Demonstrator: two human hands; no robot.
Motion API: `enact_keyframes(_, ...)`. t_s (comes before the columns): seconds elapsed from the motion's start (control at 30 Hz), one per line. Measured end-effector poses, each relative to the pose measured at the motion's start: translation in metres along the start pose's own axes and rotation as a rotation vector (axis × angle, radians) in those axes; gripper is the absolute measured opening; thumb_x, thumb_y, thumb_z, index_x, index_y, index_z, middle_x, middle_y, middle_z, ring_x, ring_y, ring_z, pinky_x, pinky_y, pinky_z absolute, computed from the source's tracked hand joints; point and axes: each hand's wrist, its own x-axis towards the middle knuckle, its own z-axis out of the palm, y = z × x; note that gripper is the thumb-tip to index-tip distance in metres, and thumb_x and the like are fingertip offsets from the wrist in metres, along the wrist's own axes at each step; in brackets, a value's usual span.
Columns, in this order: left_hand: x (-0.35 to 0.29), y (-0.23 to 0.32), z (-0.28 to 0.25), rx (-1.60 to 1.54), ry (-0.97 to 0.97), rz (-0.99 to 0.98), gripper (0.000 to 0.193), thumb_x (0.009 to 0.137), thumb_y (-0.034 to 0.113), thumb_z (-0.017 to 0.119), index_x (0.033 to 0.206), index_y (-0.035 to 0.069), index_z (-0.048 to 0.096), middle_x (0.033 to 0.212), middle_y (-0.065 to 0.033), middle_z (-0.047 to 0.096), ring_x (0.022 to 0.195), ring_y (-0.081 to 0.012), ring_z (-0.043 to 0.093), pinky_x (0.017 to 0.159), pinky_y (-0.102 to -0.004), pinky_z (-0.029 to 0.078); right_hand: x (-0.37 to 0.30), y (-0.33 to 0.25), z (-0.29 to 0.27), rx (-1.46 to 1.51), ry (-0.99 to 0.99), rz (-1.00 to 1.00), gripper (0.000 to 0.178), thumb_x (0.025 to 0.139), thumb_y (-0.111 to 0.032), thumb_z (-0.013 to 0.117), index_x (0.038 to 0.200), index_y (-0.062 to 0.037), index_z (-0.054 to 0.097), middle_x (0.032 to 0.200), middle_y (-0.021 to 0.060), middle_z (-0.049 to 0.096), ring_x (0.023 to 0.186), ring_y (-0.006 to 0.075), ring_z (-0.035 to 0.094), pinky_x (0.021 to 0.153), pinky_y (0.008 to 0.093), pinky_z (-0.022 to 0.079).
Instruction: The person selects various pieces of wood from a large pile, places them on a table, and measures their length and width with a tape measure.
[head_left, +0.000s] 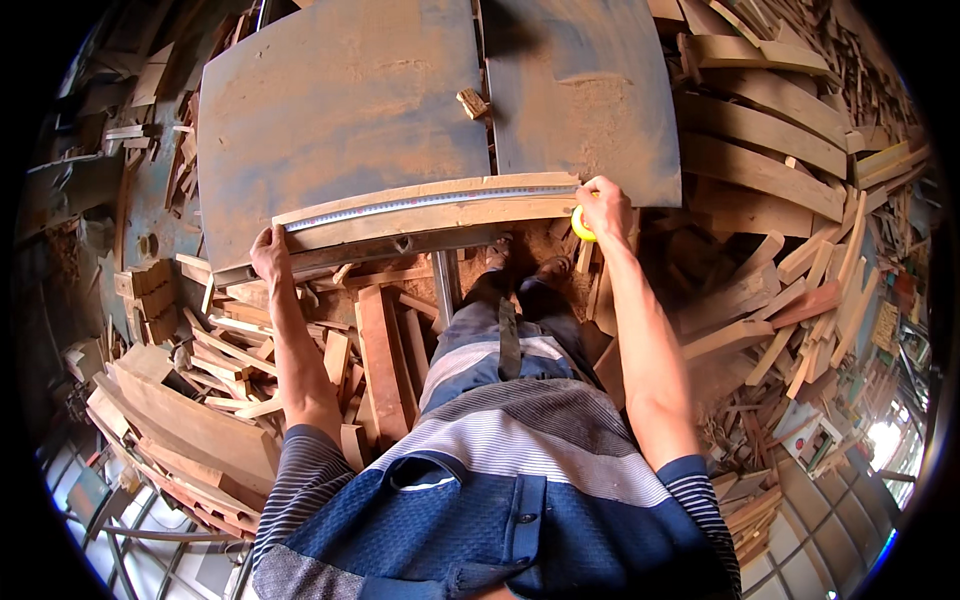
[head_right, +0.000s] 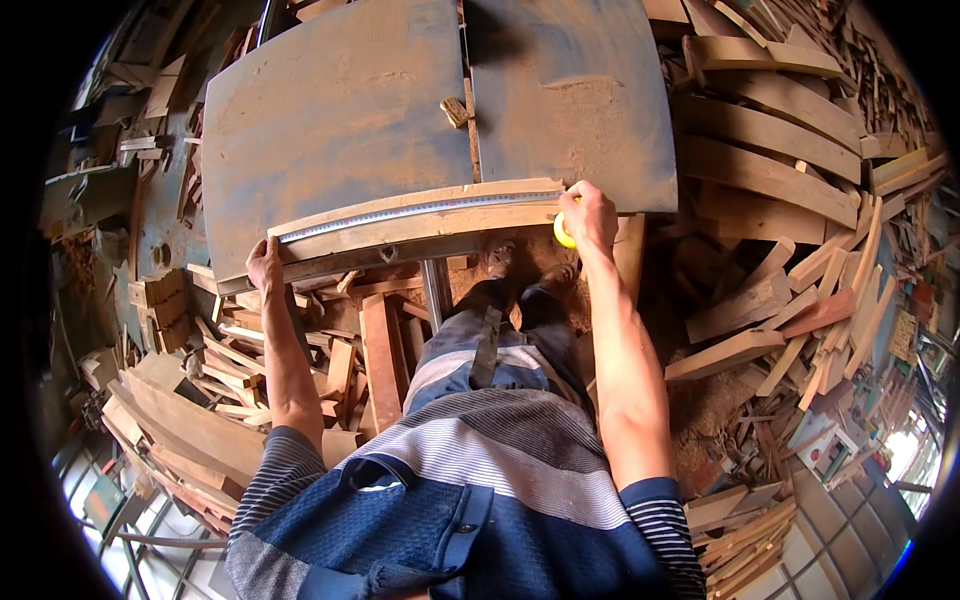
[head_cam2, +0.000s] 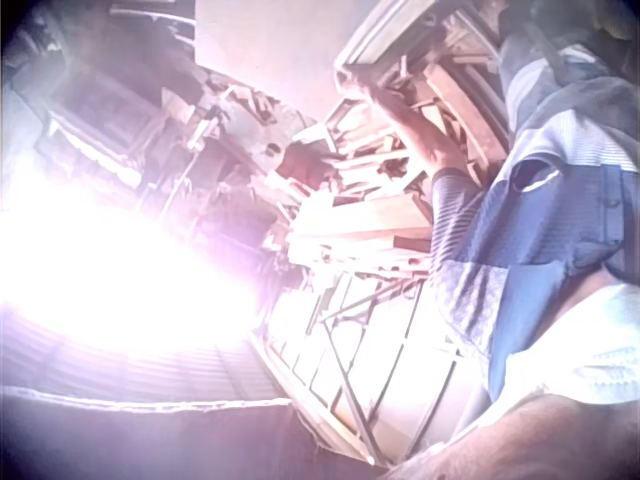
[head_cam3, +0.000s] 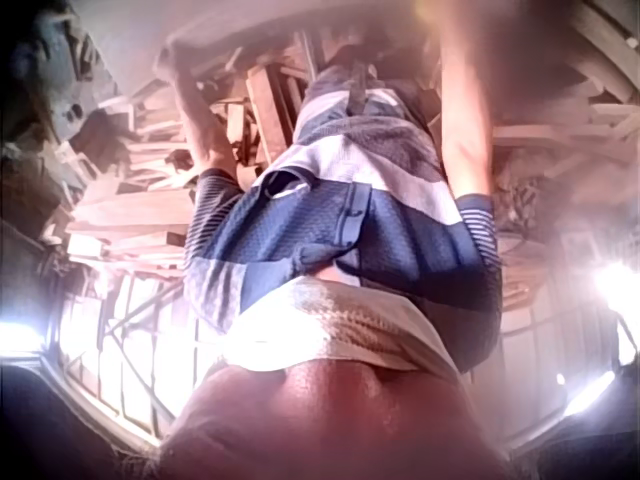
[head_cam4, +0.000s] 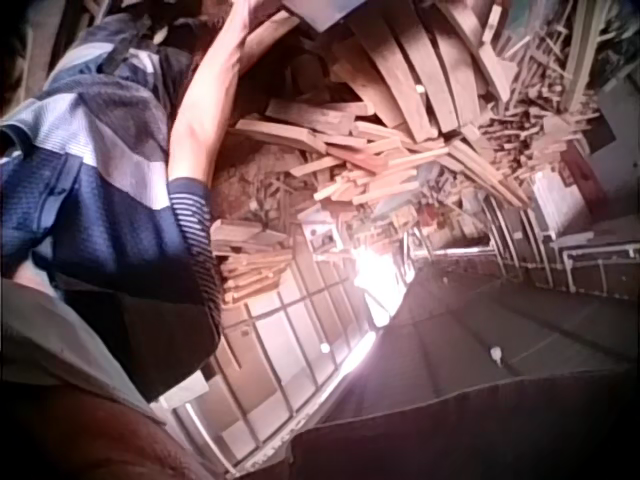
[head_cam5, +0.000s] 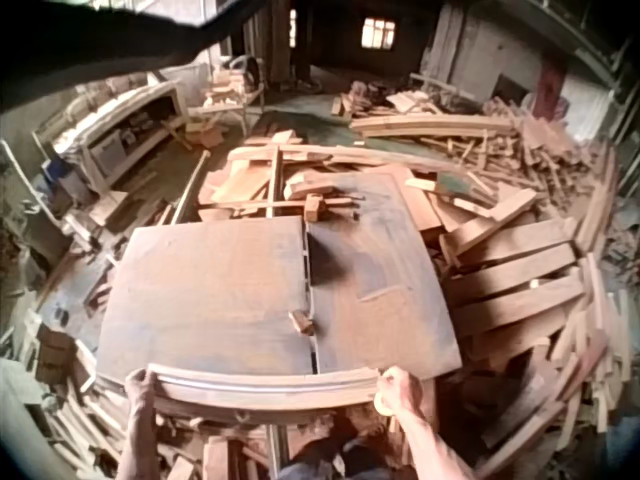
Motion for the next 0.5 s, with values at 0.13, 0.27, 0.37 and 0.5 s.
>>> enact_keyframes(0.13, 0.013, -0.01, -0.016, 0.018, -0.047, 0.002, 0.042, 0.092, 0.034, 0.076, 0.114, -0.002, 0.074, 0.102, -0.0119, 0.078, 0.093, -0.0178, 0.07, 0.088, -0.0307, 0.051, -0.009, -0.014, 0.011, -0.047, -0.008, 0.02, 0.02, 0.082, -0.036, 0.07, 0.089, -0.0174, 0.073, 0.084, 0.0105, 0.075, 0.081, 0.0304, 0.072, 0.071, 0.0421, 0.054)
enact_keyframes(0.27, 0.01, -0.01, -0.013, 0.026, -0.044, -0.007, 0.045, 0.093, 0.035, 0.075, 0.119, -0.001, 0.072, 0.107, -0.0126, 0.077, 0.097, -0.0173, 0.07, 0.09, -0.0315, 0.052, -0.008, -0.017, 0.003, -0.065, -0.046, 0.008, 0.021, 0.082, -0.037, 0.07, 0.09, -0.0177, 0.073, 0.09, 0.0119, 0.075, 0.087, 0.0328, 0.072, 0.074, 0.0428, 0.054)
enact_keyframes(0.37, 0.014, -0.011, -0.007, -0.031, -0.019, -0.009, 0.043, 0.092, 0.031, 0.077, 0.118, -0.002, 0.073, 0.106, -0.0122, 0.077, 0.097, -0.0166, 0.07, 0.089, -0.0308, 0.052, -0.009, -0.016, -0.004, -0.076, -0.036, -0.047, 0.022, 0.085, -0.036, 0.068, 0.092, -0.016, 0.074, 0.091, 0.013, 0.075, 0.086, 0.0347, 0.072, 0.075, 0.044, 0.054)
enact_keyframes(0.5, 0.018, -0.016, -0.011, -0.134, -0.043, -0.049, 0.037, 0.091, 0.021, 0.078, 0.117, -0.005, 0.072, 0.102, -0.011, 0.076, 0.095, -0.0161, 0.069, 0.086, -0.0275, 0.052, -0.032, -0.021, -0.013, 0.063, -0.012, -0.387, 0.019, 0.09, -0.029, 0.065, 0.092, -0.0118, 0.073, 0.087, 0.0159, 0.074, 0.082, 0.037, 0.071, 0.072, 0.0445, 0.055)
